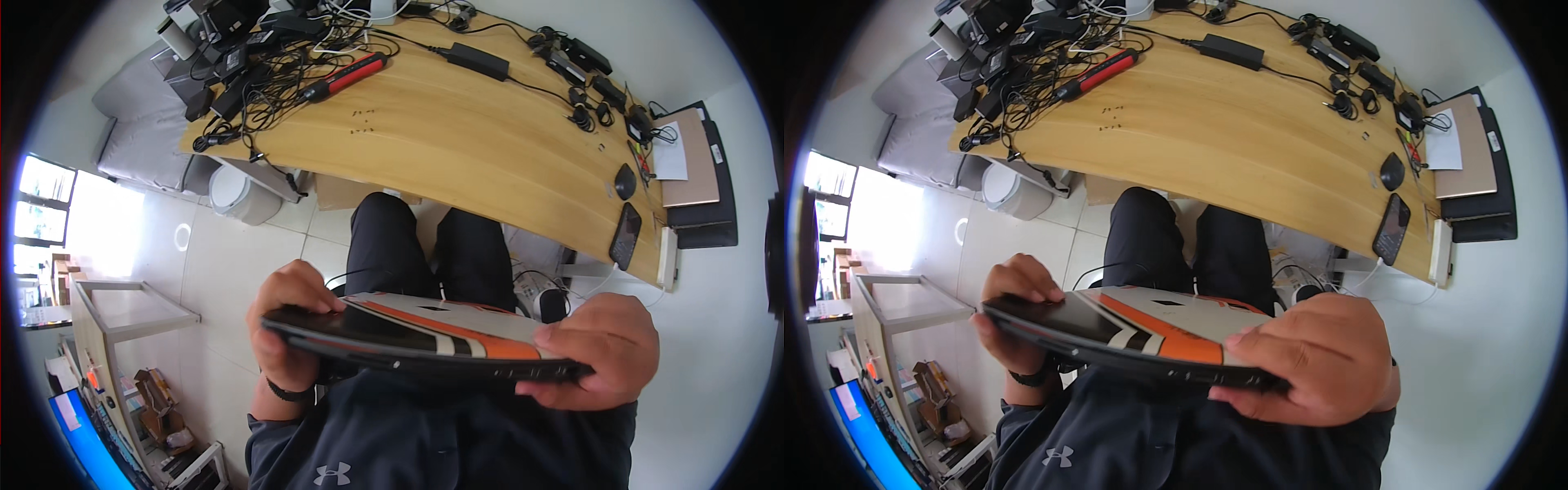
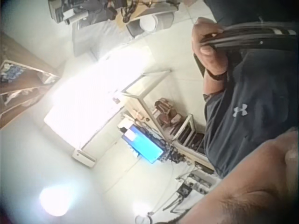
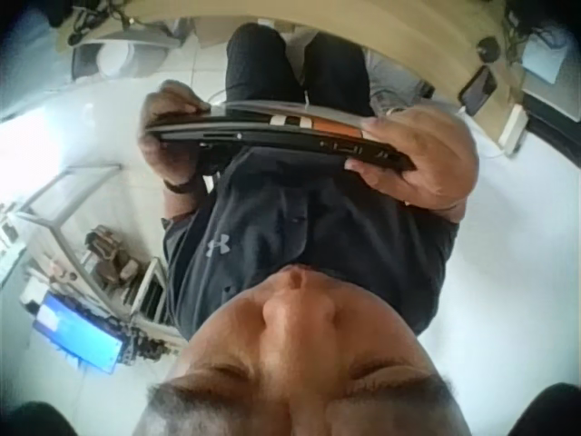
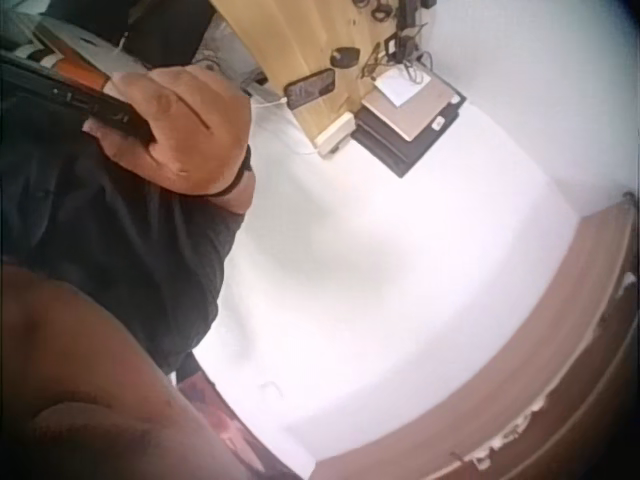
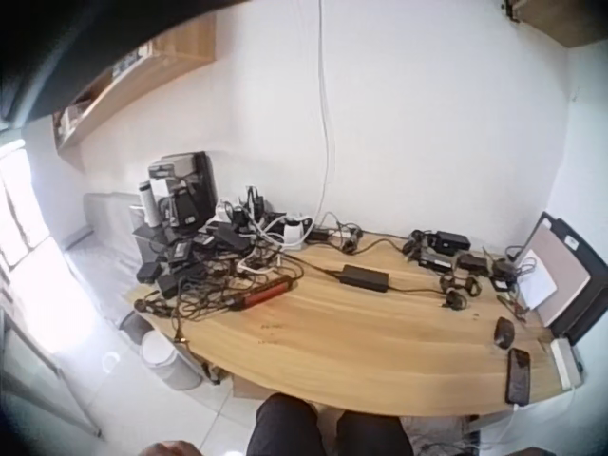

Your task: Removing and reattaching the outer casing screws of a laptop using an electric screwdriver.

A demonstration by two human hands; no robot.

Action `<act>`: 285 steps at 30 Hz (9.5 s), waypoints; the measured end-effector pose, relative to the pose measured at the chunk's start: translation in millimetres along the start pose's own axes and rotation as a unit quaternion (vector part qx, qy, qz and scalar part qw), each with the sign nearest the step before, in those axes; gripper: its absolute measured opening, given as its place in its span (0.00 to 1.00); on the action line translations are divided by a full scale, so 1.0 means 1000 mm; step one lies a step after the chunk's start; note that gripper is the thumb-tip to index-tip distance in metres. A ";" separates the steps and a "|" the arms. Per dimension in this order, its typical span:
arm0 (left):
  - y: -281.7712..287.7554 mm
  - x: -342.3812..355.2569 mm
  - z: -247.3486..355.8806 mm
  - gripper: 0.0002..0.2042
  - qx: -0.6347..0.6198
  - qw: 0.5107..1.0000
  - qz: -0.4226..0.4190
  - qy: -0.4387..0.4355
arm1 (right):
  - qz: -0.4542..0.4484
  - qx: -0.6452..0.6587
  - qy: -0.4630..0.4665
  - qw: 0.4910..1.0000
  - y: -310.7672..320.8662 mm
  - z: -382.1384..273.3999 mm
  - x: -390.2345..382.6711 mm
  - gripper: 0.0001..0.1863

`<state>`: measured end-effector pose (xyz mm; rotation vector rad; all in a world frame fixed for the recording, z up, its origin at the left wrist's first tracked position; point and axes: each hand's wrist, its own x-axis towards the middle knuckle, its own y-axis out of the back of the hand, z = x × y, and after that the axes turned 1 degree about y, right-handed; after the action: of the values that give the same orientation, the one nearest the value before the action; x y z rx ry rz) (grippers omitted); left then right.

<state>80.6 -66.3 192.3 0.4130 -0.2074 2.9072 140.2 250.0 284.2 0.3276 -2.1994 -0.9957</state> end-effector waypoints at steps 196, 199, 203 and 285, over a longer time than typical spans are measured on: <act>0.002 0.017 0.045 0.34 0.467 0.845 0.068 -0.251 | -0.091 0.237 -0.094 0.963 -0.126 0.075 -0.082 0.34; 0.007 0.019 0.044 0.34 0.467 0.850 0.076 -0.231 | -0.116 0.225 -0.090 0.963 -0.122 0.068 -0.073 0.34; 0.021 0.015 0.036 0.33 0.402 0.883 0.101 -0.222 | -0.124 0.221 -0.081 0.964 -0.124 0.058 -0.066 0.33; -0.039 0.005 -0.035 0.24 0.552 0.801 -0.215 -0.085 | -0.080 0.022 -0.153 0.985 -0.103 0.060 -0.033 0.22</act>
<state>75.2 -22.2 164.5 0.7382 1.4153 2.2082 118.3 230.0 163.6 0.3980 -2.5065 -1.1486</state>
